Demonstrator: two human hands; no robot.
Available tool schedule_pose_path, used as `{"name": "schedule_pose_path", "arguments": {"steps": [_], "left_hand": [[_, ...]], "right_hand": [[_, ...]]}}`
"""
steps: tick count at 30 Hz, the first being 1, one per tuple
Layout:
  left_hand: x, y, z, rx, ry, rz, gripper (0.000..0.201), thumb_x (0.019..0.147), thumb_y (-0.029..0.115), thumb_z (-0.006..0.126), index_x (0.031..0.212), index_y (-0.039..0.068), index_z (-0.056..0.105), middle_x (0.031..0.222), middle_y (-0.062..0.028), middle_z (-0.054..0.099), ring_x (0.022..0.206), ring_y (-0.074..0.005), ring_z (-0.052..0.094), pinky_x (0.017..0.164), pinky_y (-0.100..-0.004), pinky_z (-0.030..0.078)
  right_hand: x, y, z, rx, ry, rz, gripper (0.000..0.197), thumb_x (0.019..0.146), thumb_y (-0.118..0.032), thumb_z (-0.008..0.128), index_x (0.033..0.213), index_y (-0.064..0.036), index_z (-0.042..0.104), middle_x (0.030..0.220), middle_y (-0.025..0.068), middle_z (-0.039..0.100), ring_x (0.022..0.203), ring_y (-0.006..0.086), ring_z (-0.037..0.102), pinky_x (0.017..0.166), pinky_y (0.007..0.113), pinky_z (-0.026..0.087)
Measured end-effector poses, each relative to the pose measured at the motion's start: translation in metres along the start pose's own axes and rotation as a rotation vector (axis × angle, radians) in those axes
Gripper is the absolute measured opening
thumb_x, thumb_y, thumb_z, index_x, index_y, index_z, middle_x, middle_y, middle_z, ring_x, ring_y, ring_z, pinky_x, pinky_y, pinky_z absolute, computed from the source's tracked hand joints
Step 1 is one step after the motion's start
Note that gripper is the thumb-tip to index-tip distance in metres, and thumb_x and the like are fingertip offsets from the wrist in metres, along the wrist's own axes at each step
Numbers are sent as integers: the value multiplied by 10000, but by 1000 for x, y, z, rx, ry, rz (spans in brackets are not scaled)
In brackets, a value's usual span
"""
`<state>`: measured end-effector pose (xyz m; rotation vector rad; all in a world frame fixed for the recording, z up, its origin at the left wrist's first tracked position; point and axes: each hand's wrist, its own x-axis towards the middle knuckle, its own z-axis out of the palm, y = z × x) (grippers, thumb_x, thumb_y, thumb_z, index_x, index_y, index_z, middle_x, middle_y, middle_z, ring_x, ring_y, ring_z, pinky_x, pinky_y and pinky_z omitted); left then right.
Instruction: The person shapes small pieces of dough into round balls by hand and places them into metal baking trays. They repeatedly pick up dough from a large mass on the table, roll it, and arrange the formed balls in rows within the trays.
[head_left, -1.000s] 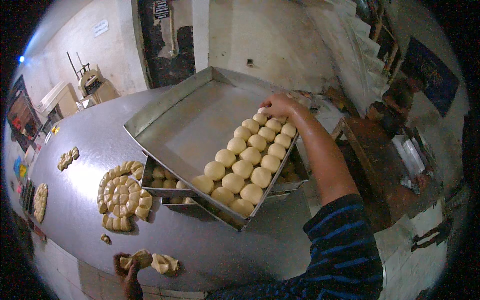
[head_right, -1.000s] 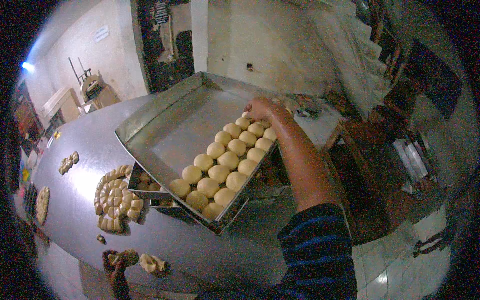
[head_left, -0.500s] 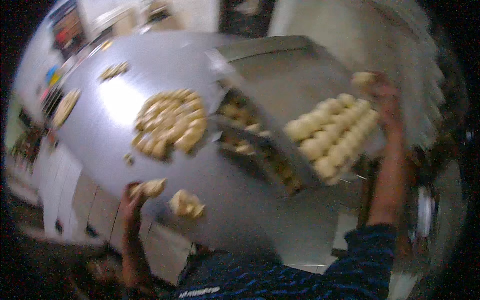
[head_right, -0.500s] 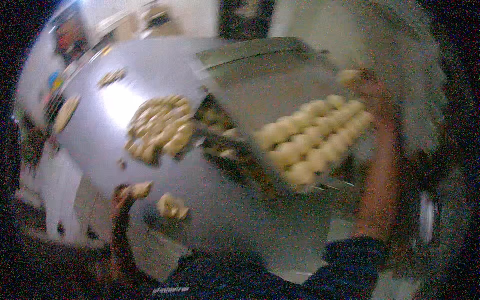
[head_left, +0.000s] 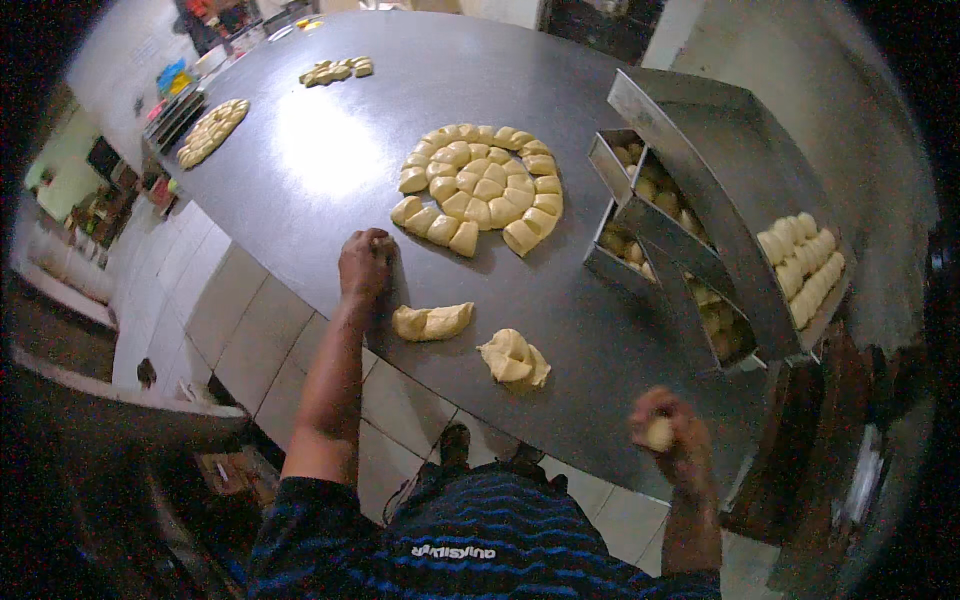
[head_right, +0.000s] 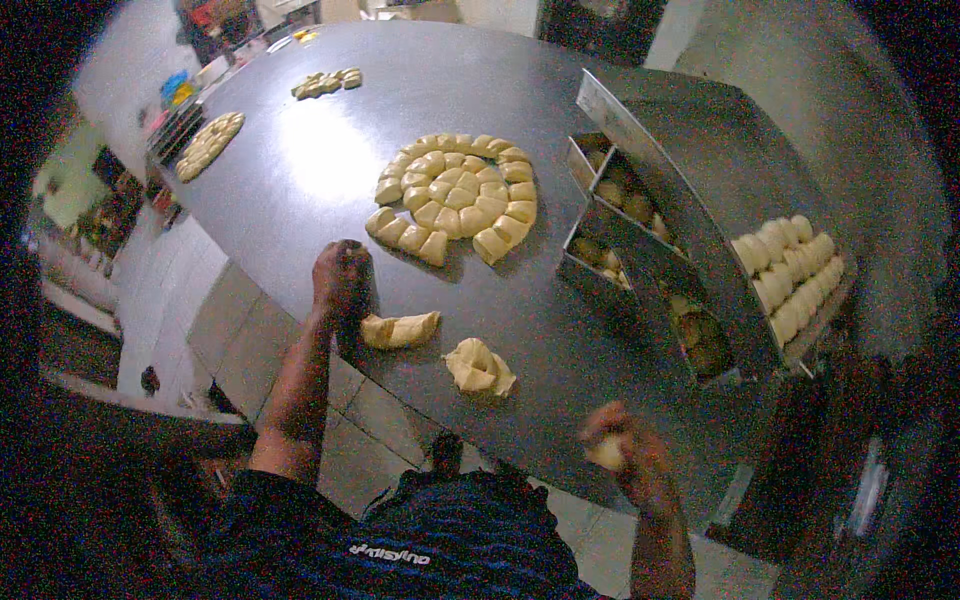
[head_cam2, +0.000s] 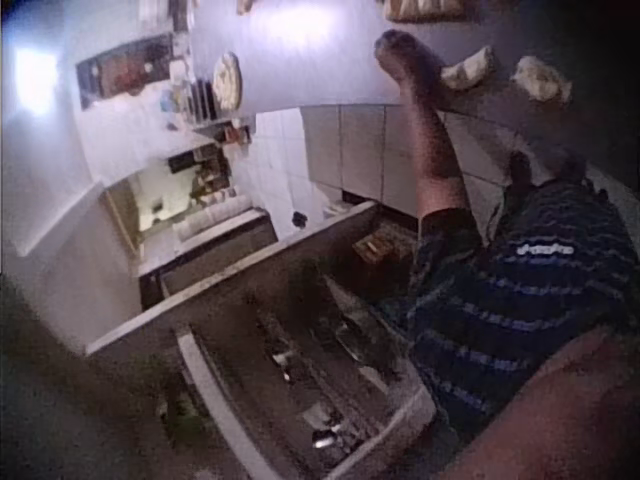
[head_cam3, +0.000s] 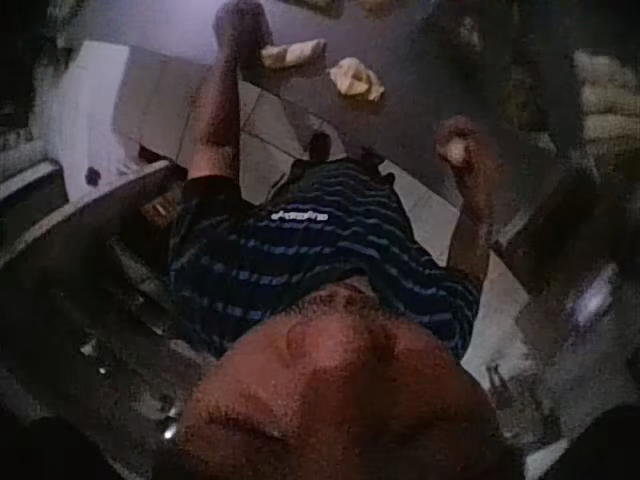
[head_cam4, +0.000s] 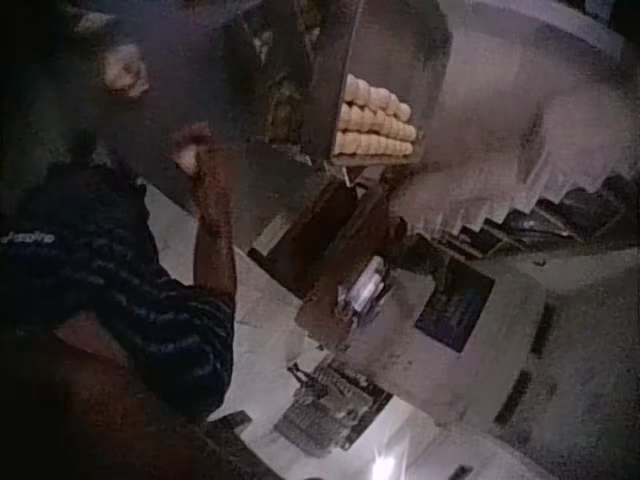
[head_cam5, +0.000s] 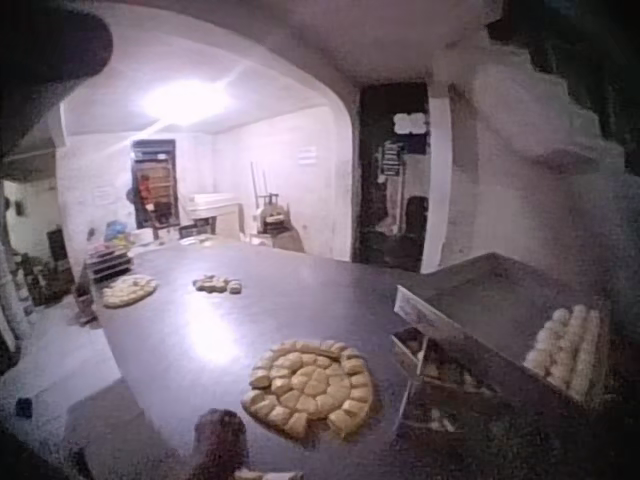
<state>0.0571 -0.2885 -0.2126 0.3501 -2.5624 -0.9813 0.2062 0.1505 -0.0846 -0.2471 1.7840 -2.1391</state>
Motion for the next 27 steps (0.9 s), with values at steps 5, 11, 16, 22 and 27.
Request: {"name": "schedule_pose_path", "arguments": {"steps": [5, 11, 16, 22, 27], "left_hand": [[-39, 89, -19, -974, -341, -141, 149, 788, 76, 629, 905, 12, 563, 1022, -88, 539, 907, -136, 520, 786, -283, 456], [-121, 163, -14, -893, -581, 156, 188, 736, 9, 640, 906, 23, 560, 967, -62, 486, 923, -159, 527, 777, -291, 477], [-138, 173, 2, -505, -433, 452, 180, 731, 25, 650, 891, 13, 568, 1008, -100, 538, 921, -192, 559, 699, -291, 499], [-147, 195, -3, -480, -752, 349, 287, 659, -21, 636, 932, 40, 571, 1014, -128, 550, 913, -269, 565, 729, -342, 481], [-156, 193, 21, -337, -745, 870, 353, 664, -22, 584, 1001, 76, 550, 972, -138, 542, 915, -330, 532, 780, -395, 451]], "right_hand": [[23, 44, 23, 14, 344, 212, 281, 869, -189, 466, 1083, -18, 526, 1011, 98, 555, 903, 155, 534, 777, 273, 445], [61, 41, 85, -36, 177, -183, 357, 851, -125, 560, 1193, -48, 493, 1040, 80, 592, 1012, 158, 522, 893, 291, 421], [54, 44, 75, -164, 154, 12, 348, 839, -126, 587, 1171, -56, 511, 1074, 83, 575, 990, 152, 533, 864, 285, 440], [39, 41, 39, -375, 168, 4, 315, 773, -53, 601, 1086, -52, 561, 1069, 110, 564, 960, 190, 546, 799, 300, 457], [26, 39, 28, -930, 35, -219, 349, 685, -9, 588, 1031, -47, 569, 894, 167, 551, 884, 343, 551, 760, 395, 460]]}}
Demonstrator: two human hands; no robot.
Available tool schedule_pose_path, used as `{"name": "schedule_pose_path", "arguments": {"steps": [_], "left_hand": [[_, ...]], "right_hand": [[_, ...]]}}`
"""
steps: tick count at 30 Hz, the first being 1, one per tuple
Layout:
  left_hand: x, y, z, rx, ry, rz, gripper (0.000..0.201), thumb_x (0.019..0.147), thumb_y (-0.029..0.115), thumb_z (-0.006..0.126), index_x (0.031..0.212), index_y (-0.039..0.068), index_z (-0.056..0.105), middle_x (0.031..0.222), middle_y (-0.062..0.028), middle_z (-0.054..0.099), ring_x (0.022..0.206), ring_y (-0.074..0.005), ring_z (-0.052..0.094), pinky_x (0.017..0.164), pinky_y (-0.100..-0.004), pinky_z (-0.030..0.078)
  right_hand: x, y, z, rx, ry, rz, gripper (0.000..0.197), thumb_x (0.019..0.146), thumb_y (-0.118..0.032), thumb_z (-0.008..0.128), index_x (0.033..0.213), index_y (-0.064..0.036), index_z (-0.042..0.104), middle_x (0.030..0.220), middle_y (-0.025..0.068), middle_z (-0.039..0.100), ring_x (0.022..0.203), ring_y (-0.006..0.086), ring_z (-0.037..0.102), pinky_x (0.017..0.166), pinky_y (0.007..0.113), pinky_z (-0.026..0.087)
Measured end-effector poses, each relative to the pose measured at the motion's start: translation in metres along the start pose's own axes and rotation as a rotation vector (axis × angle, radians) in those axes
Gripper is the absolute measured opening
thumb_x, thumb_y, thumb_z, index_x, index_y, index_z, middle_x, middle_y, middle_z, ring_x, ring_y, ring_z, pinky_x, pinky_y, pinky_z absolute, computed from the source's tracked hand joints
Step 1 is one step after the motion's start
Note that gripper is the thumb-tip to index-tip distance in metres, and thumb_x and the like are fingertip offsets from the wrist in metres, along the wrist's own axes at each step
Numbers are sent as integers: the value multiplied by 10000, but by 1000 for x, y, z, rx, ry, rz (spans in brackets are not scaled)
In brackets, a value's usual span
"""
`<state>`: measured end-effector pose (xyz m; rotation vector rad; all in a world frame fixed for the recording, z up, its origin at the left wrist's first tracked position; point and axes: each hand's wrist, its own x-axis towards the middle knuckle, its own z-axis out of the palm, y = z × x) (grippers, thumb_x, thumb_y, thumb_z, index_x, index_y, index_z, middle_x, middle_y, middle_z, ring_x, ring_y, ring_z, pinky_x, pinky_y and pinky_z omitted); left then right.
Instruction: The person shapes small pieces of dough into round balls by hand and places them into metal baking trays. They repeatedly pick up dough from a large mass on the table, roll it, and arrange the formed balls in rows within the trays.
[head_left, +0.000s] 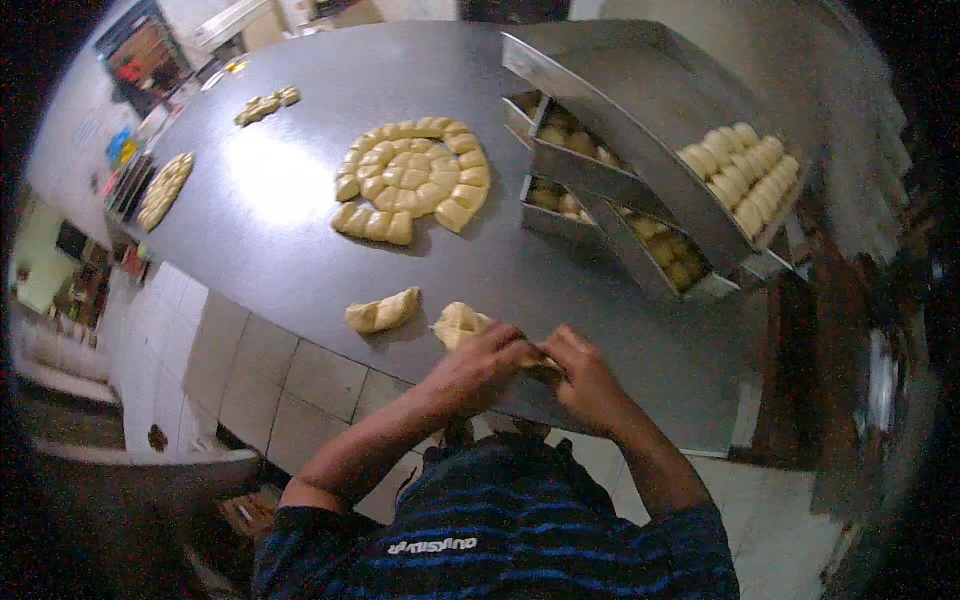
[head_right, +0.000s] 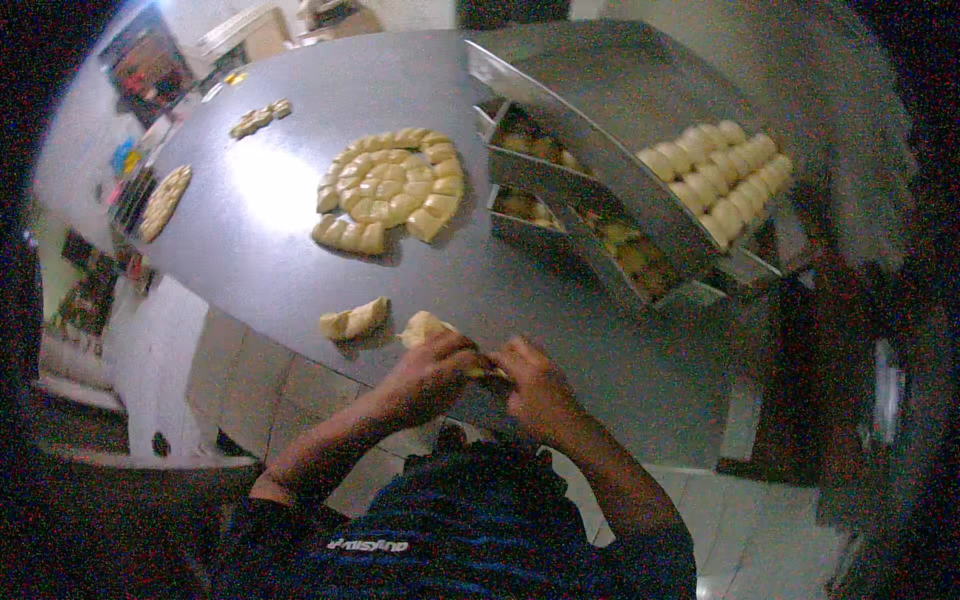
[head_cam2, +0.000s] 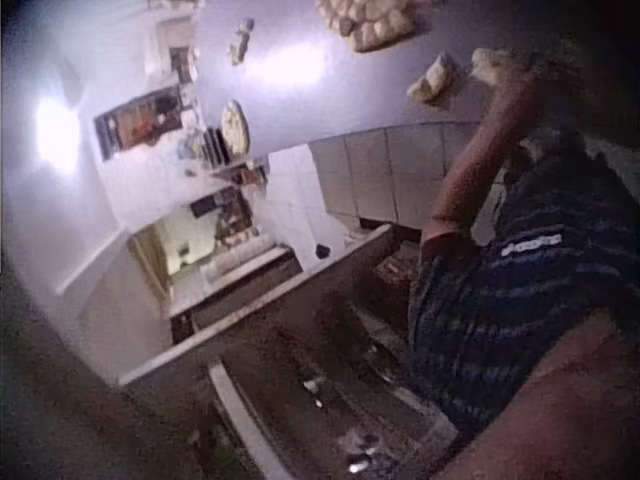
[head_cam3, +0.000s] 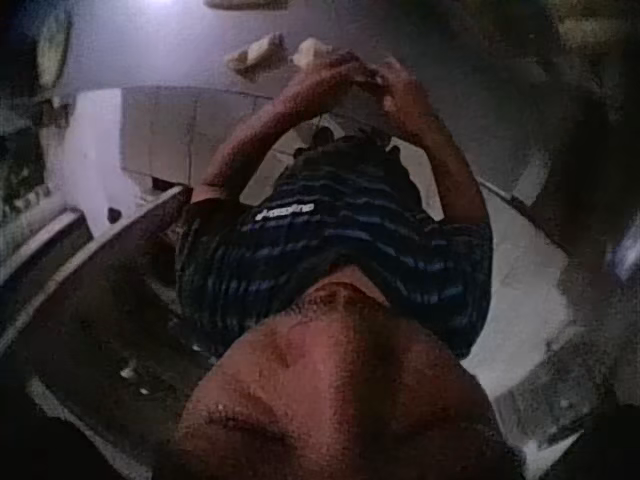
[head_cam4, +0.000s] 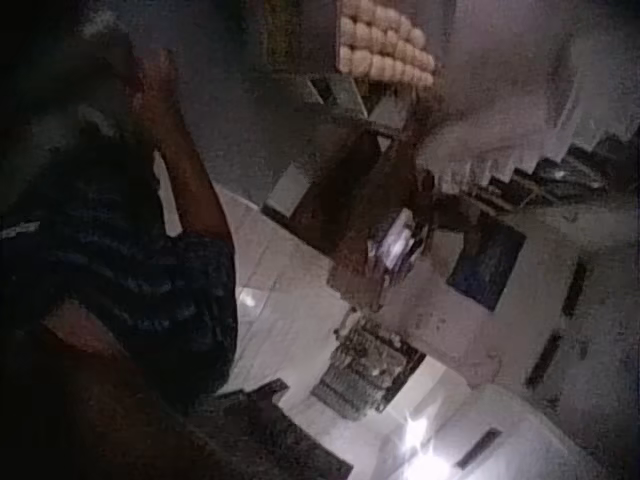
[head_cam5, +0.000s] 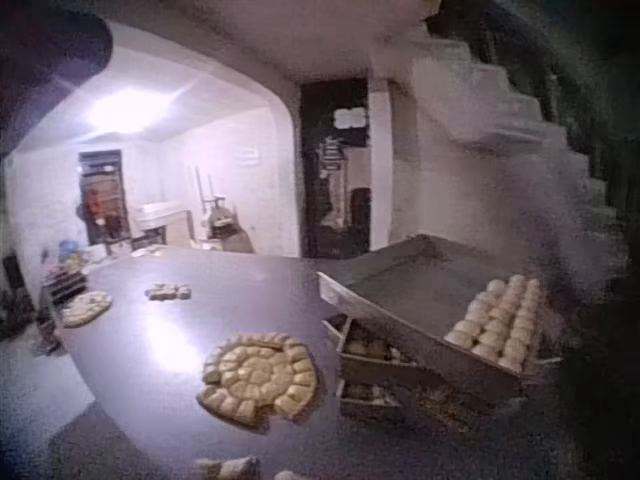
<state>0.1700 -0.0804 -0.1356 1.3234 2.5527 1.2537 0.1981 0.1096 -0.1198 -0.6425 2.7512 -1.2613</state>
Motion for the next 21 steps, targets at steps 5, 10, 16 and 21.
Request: {"name": "schedule_pose_path", "arguments": {"steps": [5, 10, 16, 21], "left_hand": [[4, -11, 24, -56, -55, -2, 312, 697, 18, 577, 1004, 68, 544, 922, -137, 524, 896, -334, 512, 755, -401, 446], [47, -66, 9, 27, 224, -30, 234, 750, 129, 597, 964, 43, 555, 940, -160, 498, 930, -336, 492, 767, -415, 426], [41, -136, 39, 503, 95, -316, 470, 749, 354, 630, 1172, 190, 508, 1045, -147, 500, 989, -320, 469, 808, -450, 403], [36, -110, 5, 431, 118, -350, 516, 765, 276, 609, 1249, 212, 442, 1127, -139, 499, 1043, -322, 464, 873, -455, 377]], "right_hand": [[-24, 11, -21, 3, 8, 78, 117, 722, -27, 591, 838, -8, 585, 770, 126, 520, 736, 282, 531, 625, 352, 415], [-120, 117, -25, 12, 600, 426, 174, 828, -117, 555, 954, 3, 569, 974, 177, 515, 841, 296, 538, 786, 366, 443], [-106, 81, -26, -876, 92, 418, 493, 859, -288, 529, 1253, -17, 407, 1241, 248, 374, 1130, 390, 382, 974, 446, 299], [-78, 104, 2, -484, 161, 492, 463, 851, -260, 525, 1241, -31, 424, 1167, 244, 446, 1094, 395, 417, 984, 463, 261]]}}
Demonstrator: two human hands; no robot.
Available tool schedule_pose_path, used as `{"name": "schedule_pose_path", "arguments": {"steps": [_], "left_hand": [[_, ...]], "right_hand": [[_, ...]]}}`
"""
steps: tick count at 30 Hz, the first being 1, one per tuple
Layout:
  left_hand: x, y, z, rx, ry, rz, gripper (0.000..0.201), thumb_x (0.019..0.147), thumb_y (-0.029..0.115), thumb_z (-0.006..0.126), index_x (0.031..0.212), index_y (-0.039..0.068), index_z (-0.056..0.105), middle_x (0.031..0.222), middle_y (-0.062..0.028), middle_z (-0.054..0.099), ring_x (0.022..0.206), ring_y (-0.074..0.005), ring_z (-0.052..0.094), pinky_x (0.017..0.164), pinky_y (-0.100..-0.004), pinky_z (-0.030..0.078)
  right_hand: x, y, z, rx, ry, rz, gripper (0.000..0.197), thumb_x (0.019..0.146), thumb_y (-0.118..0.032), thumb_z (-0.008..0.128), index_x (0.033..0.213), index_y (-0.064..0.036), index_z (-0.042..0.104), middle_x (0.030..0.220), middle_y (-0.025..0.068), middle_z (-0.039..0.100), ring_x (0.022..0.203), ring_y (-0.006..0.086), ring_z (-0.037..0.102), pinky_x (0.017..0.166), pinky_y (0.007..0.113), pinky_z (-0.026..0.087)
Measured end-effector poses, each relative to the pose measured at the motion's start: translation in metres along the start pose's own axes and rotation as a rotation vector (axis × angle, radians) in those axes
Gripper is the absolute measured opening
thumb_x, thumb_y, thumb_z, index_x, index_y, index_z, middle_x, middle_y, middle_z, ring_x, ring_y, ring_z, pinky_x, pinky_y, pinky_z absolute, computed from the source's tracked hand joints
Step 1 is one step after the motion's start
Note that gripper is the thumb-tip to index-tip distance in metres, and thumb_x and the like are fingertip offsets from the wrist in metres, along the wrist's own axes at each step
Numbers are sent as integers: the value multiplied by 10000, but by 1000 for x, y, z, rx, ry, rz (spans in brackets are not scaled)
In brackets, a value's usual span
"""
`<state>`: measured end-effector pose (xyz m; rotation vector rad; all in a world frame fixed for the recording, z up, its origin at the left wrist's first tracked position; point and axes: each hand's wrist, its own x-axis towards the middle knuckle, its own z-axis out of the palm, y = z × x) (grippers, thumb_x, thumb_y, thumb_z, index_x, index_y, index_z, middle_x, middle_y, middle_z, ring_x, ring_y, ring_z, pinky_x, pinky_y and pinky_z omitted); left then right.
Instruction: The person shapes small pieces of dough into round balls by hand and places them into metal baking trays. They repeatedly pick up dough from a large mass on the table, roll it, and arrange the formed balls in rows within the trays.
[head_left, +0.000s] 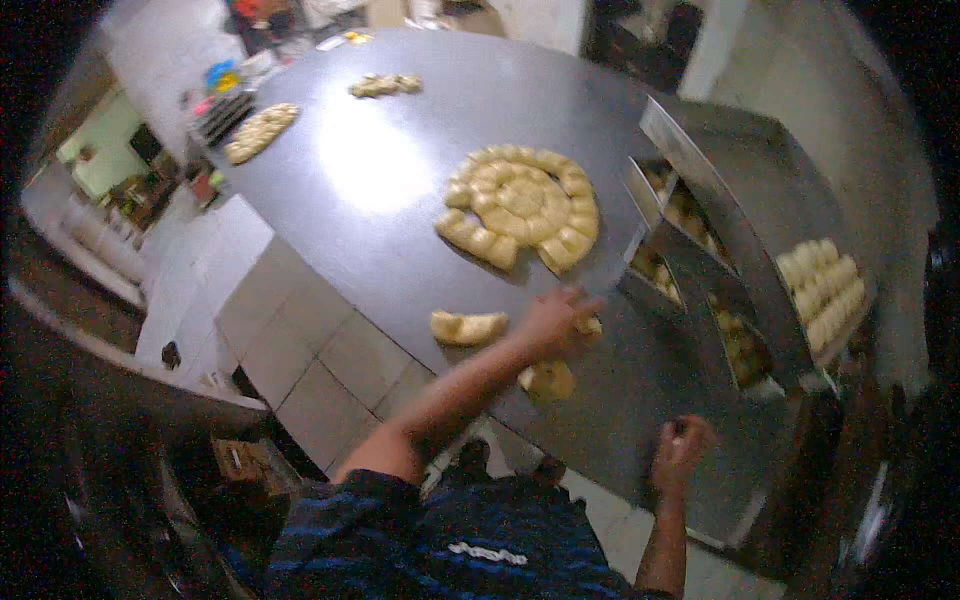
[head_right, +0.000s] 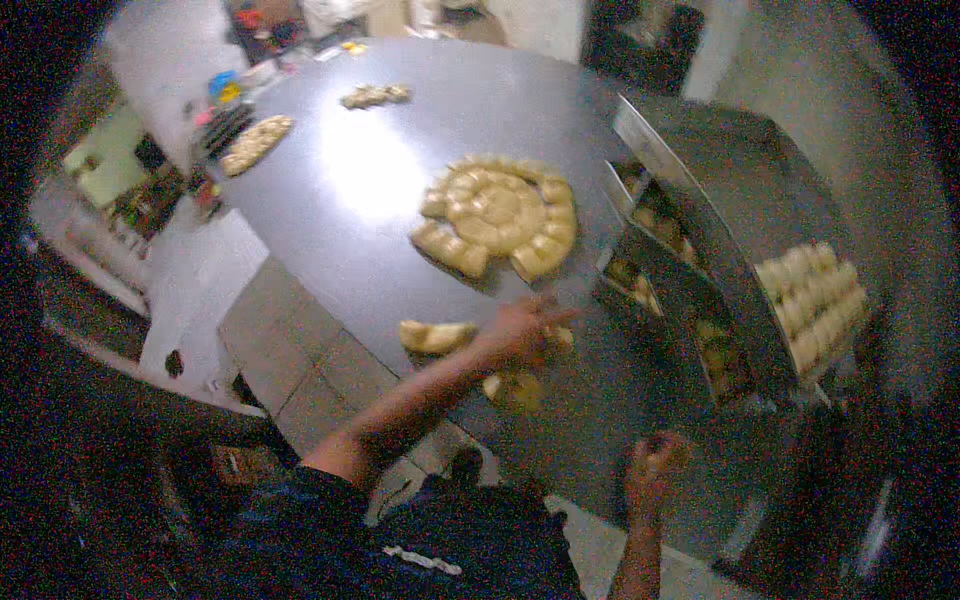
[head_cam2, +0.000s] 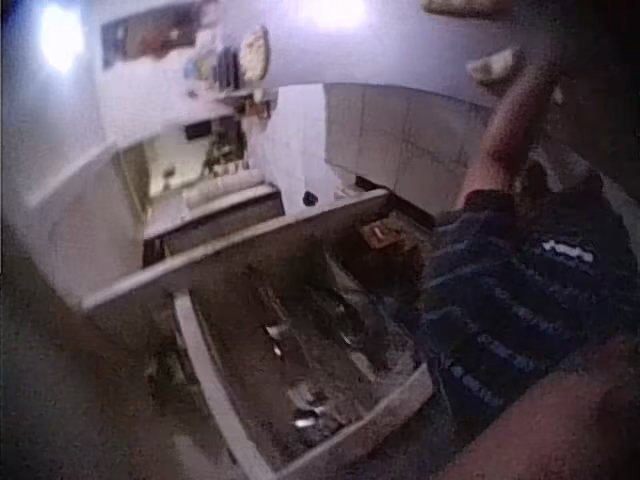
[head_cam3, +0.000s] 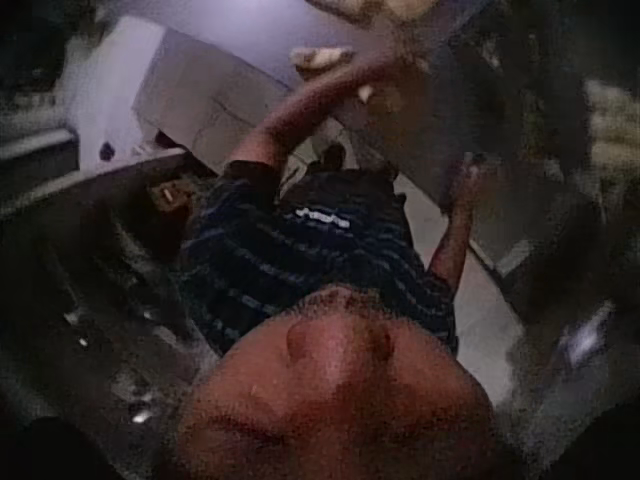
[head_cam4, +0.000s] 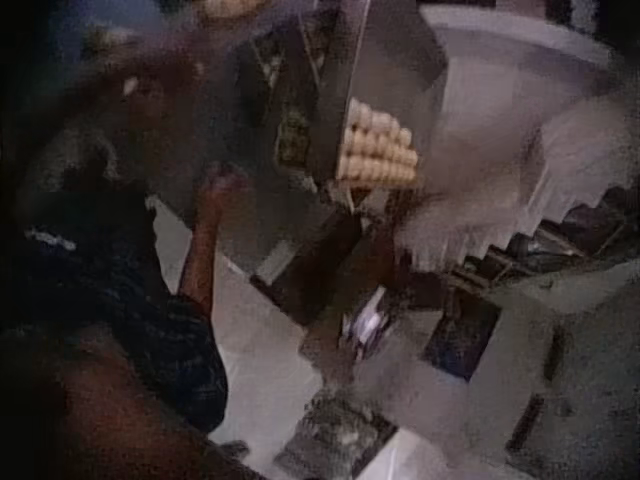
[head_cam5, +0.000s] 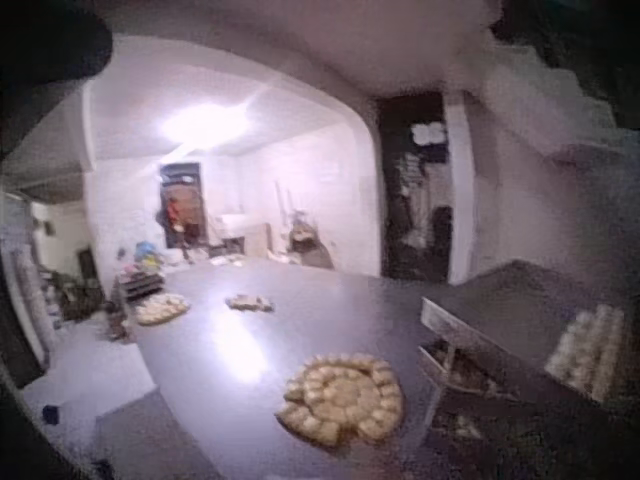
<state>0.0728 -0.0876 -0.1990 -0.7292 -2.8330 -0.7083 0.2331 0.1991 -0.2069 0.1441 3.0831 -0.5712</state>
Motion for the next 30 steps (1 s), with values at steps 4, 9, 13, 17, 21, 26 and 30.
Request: {"name": "schedule_pose_path", "arguments": {"steps": [4, 9, 13, 17, 21, 26, 30], "left_hand": [[-23, -31, -49, -211, 357, -16, 282, 788, 146, 584, 1056, 58, 570, 1039, -154, 563, 972, -334, 504, 859, -407, 397], [-65, -30, -56, -2, 79, 10, 135, 767, 132, 588, 883, 69, 617, 918, -71, 600, 895, -265, 540, 817, -361, 418], [-79, -8, -55, 85, 11, -13, 194, 810, 208, 559, 917, 53, 603, 978, -99, 570, 980, -298, 487, 841, -398, 395], [-66, 22, -41, 95, -21, -23, 288, 803, 269, 569, 987, 49, 548, 1002, -136, 531, 967, -359, 455, 829, -447, 374], [-60, 24, -41, -54, -183, -27, 346, 745, 217, 636, 1006, 64, 470, 946, -146, 537, 892, -371, 479, 781, -443, 390], [-50, 57, -59, -222, -440, -357, 460, 695, 212, 681, 1075, 62, 471, 870, -165, 581, 818, -380, 557, 696, -440, 450], [-66, 37, -49, -206, -523, -223, 413, 664, 201, 710, 1016, 54, 549, 862, -161, 578, 822, -355, 570, 717, -404, 470]], "right_hand": [[-48, 83, 13, -263, 432, -186, 356, 846, -232, 522, 1116, -2, 481, 1044, 200, 499, 1006, 394, 454, 948, 453, 287], [50, 28, -11, 128, 309, 334, 247, 776, -200, 616, 910, 0, 559, 906, 146, 574, 890, 313, 525, 822, 378, 400], [-19, 43, -3, 108, 412, -243, 151, 761, -127, 615, 863, -34, 553, 841, 139, 578, 835, 290, 546, 784, 364, 415], [15, 101, -12, 138, 237, 373, 161, 737, -68, 614, 883, -40, 552, 874, 124, 568, 887, 295, 529, 821, 380, 402], [-20, 56, -27, -220, 505, -174, 167, 765, -144, 597, 873, -18, 582, 867, 111, 584, 829, 273, 570, 750, 344, 455], [-7, 111, -145, 878, 169, 218, 242, 799, -139, 529, 1005, -17, 560, 932, 67, 597, 844, 207, 590, 787, 327, 472], [66, 63, -266, 1131, 392, -310, 416, 744, -100, 548, 1146, -6, 498, 1063, 63, 549, 997, 157, 521, 831, 293, 427]]}}
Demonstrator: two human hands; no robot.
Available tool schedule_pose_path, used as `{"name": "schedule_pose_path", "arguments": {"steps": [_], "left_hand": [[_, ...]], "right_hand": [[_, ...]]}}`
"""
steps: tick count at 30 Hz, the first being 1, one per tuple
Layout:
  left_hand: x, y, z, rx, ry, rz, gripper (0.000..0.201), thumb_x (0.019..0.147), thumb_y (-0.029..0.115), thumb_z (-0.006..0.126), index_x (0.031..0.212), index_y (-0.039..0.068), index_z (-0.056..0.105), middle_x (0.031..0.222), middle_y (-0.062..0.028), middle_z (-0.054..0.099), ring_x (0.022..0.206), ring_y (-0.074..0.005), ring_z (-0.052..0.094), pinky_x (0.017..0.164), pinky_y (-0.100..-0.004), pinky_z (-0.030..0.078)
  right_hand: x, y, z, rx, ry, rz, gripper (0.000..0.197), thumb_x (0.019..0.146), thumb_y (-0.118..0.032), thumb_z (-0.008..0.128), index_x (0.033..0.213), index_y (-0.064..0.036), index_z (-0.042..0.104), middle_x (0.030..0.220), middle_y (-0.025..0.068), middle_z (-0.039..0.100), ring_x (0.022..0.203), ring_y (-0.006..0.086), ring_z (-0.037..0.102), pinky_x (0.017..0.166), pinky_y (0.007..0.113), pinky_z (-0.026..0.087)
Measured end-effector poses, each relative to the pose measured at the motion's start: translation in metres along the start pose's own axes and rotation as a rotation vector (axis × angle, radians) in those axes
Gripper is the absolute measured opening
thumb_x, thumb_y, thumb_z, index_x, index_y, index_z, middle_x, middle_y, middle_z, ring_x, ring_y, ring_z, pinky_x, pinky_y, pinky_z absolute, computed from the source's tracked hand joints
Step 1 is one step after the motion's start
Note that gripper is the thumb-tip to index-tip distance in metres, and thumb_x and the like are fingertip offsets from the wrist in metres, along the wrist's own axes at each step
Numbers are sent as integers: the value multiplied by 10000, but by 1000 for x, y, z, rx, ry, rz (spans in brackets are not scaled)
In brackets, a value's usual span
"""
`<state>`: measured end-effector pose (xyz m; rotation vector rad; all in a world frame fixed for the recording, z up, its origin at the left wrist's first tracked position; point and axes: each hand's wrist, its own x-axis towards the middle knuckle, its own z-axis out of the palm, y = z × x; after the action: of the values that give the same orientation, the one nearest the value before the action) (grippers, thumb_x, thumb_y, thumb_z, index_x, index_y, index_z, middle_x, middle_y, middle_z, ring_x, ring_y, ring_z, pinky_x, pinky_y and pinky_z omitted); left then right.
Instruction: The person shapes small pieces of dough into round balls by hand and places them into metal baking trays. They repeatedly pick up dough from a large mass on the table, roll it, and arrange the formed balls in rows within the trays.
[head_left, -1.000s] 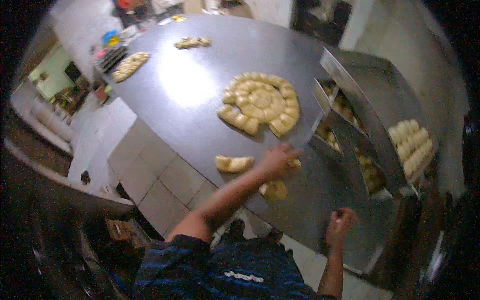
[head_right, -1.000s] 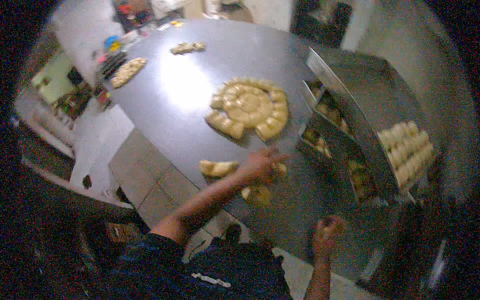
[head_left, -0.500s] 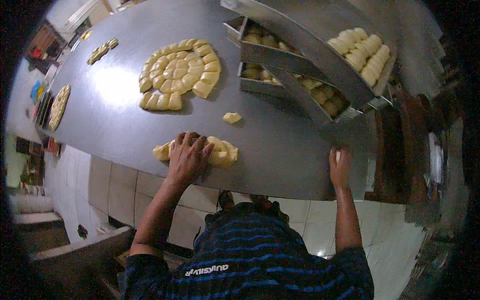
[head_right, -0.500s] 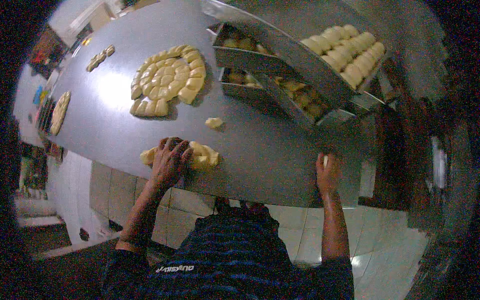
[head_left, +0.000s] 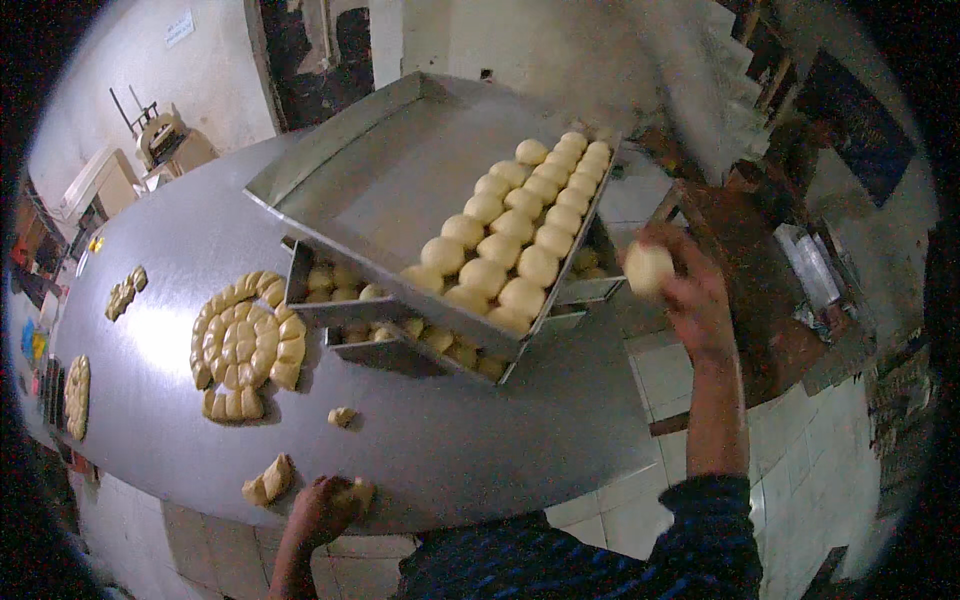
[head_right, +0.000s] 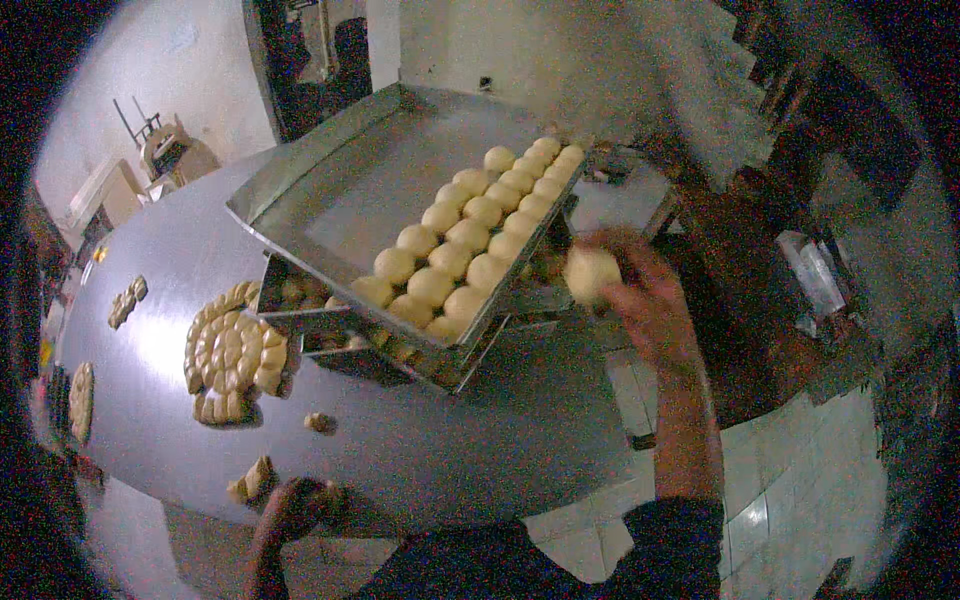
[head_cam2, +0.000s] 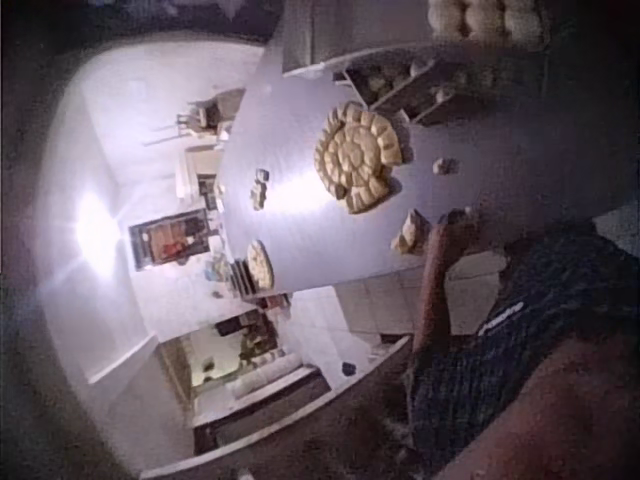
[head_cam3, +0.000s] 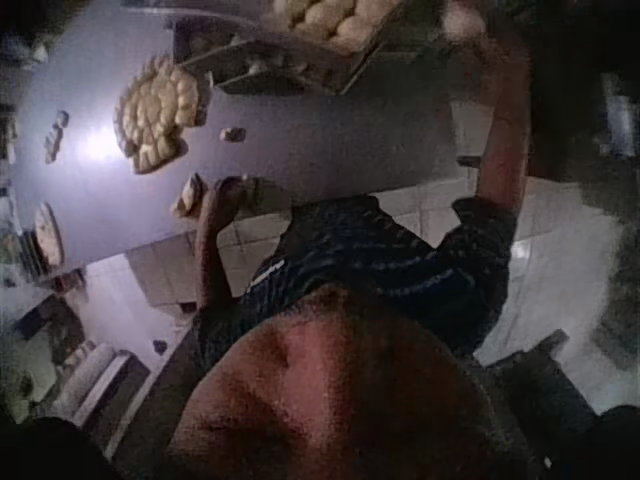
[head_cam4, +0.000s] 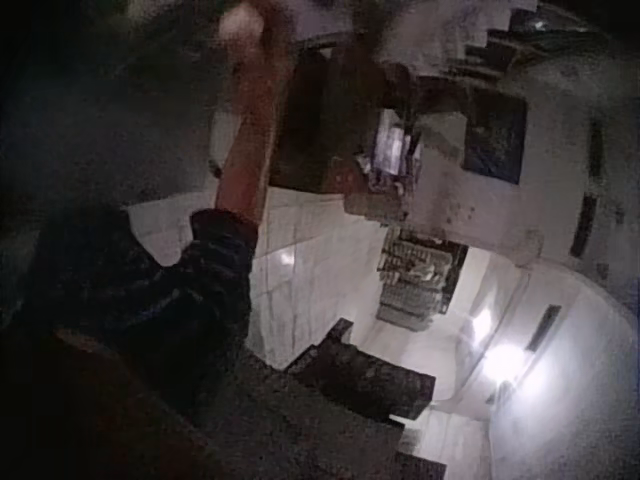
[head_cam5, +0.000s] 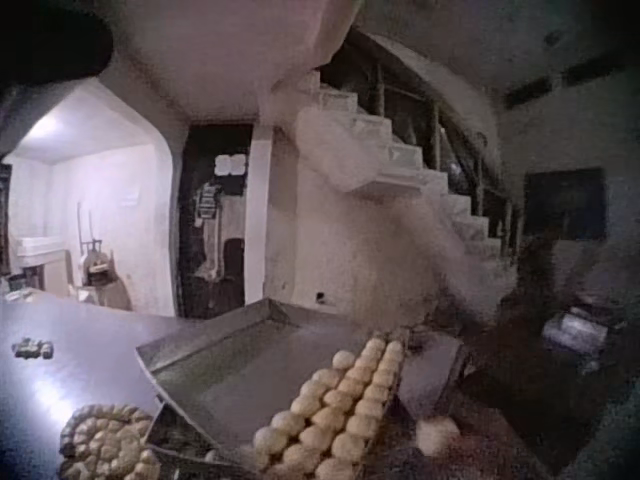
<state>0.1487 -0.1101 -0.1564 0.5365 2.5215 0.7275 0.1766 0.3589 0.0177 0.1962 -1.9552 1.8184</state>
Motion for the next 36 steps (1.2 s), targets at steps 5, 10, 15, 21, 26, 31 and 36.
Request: {"name": "schedule_pose_path", "arguments": {"steps": [5, 10, 15, 21, 26, 31, 36], "left_hand": [[-20, 28, -9, -103, 350, 167, 334, 682, 138, 697, 975, 53, 562, 895, -131, 558, 838, -269, 566, 722, -369, 475], [-28, 77, -18, -806, 443, -19, 279, 745, 113, 644, 999, 49, 551, 990, -101, 517, 933, -176, 500, 780, -329, 449], [-28, 90, -27, -982, 587, 99, 279, 732, 61, 622, 1002, 27, 559, 1009, -91, 505, 926, -182, 497, 810, -318, 426], [-7, 113, -8, -899, 507, 497, 255, 698, 11, 629, 950, 25, 588, 1025, -135, 537, 945, -227, 526, 797, -308, 431], [7, 88, -10, -407, 561, 509, 279, 700, -19, 594, 976, 25, 591, 931, -114, 614, 872, -238, 588, 775, -313, 455], [-22, -34, -66, -844, 968, 44, 233, 876, 129, 505, 1065, -6, 530, 994, -98, 558, 927, -173, 525, 837, -291, 421], [-39, -47, -43, -964, 612, -5, 383, 888, 230, 512, 1205, 27, 439, 1091, -86, 485, 983, -180, 479, 890, -324, 390]], "right_hand": [[151, -21, 14, -165, 177, -423, 361, 804, -262, 583, 1089, -44, 543, 1059, 83, 558, 957, 189, 529, 859, 313, 418], [218, 96, -31, -1104, 172, -366, 304, 841, -234, 547, 1082, -49, 566, 985, 99, 611, 882, 173, 566, 806, 288, 434], [156, -11, 30, -355, 332, -454, 236, 876, -205, 477, 983, -56, 626, 877, 65, 642, 804, 225, 599, 789, 347, 459], [-23, -17, 136, -337, -459, -326, 292, 856, -205, 548, 1111, -64, 568, 1068, 98, 594, 1017, 214, 530, 860, 318, 423], [-105, 55, 189, -129, -499, 231, 325, 850, -159, 558, 1153, -42, 540, 1114, 112, 573, 1065, 229, 504, 912, 320, 397], [-176, 92, 111, -254, -92, 597, 325, 859, -209, 526, 1145, -54, 536, 1185, 133, 522, 1130, 264, 466, 964, 398, 355], [-158, 182, 76, -1557, -93, 48, 391, 862, -331, 483, 1159, -78, 513, 1229, 178, 443, 1110, 377, 409, 937, 533, 285]]}}
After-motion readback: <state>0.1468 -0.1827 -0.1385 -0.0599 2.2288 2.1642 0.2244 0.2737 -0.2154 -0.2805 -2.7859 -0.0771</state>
